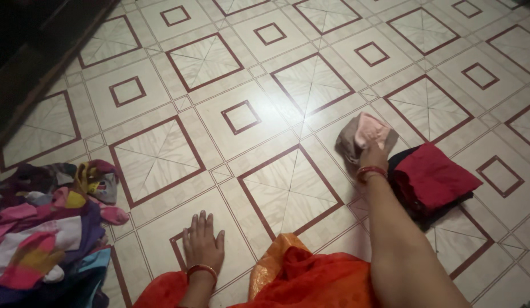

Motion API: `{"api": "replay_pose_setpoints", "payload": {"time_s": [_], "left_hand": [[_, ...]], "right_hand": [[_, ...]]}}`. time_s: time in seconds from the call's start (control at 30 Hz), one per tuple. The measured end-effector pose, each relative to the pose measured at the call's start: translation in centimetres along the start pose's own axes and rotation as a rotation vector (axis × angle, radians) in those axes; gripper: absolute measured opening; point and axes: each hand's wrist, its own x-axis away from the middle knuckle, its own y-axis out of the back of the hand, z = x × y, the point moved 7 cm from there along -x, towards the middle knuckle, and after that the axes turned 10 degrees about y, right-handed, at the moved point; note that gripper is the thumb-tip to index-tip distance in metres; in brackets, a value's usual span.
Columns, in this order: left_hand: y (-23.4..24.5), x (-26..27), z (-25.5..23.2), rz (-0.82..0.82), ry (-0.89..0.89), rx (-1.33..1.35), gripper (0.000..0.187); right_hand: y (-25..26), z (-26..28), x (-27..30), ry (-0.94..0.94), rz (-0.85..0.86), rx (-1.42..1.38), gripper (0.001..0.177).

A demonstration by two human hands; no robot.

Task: The person folds several pieces of clothing by hand while sitting on the floor, including a pair of dark trousers, a tan garment, a red garment, a small pink top, and a small pink and green top, placing each folded item into a stack.

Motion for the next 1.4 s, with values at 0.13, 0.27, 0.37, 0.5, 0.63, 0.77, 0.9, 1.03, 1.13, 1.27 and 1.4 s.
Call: {"api": "replay_pose_setpoints", "payload": {"time_s": [0.13,0.27,0.37,0.5,0.63,0.77,0.9,1.03,1.13,1.27,1.4], "left_hand": [[-0.3,-0.3,0.1,-0.019,-0.015,0.017,0.061],[0.1,-0.4,0.0,-0.044,-0.018,0.067,0.061],[0.2,-0.2,-0.1,-0.022,-0.007,0.058,0.06],[0.3,-0.2,-0.1,-0.055,-0.015,0.059,0.06],[0.1,-0.2,0.0,-0.08,-0.024,0.084,0.06],[-0.2,-0.3,0.1,-0.061,-0.017,0.073,0.061],[-0.1,-0.3,0.1,-0.046,-0.011,0.059,0.061],[-0.1,-0.3,0.1,-0.02,-0.007,0.036,0.061],[-0.2,-0.4,0.1,-0.01,-0.006,0.035,0.066],[-0.5,-0.5,0.0,0.013,0.002,0.017,0.063],[-0.1,-0.3,0.1,-0.016,-0.003,0.046,0.061]], "right_hand": [[4.8,0.0,-3.7,0.082,-0.33,-0.115,0.031],[10.7,5.7,-1.8,0.457,-0.732,0.118,0.027],[8.3,7.5,-1.3,0.394,-0.493,0.458,0.027],[1.0,5.5,0.2,0.499,-0.166,0.615,0.021],[0.4,5.1,1.1,0.645,-0.212,0.682,0.046],[1.4,5.5,1.8,0.721,-0.39,0.855,0.035],[1.6,6.0,1.9,0.749,-0.269,0.921,0.029],[1.5,6.0,2.5,0.611,-0.014,0.899,0.036],[1.2,6.0,1.3,0.52,0.019,0.595,0.059],[-1.4,6.7,1.3,0.544,0.061,0.673,0.102],[-2.4,6.0,2.1,0.418,0.304,0.797,0.117]]}}
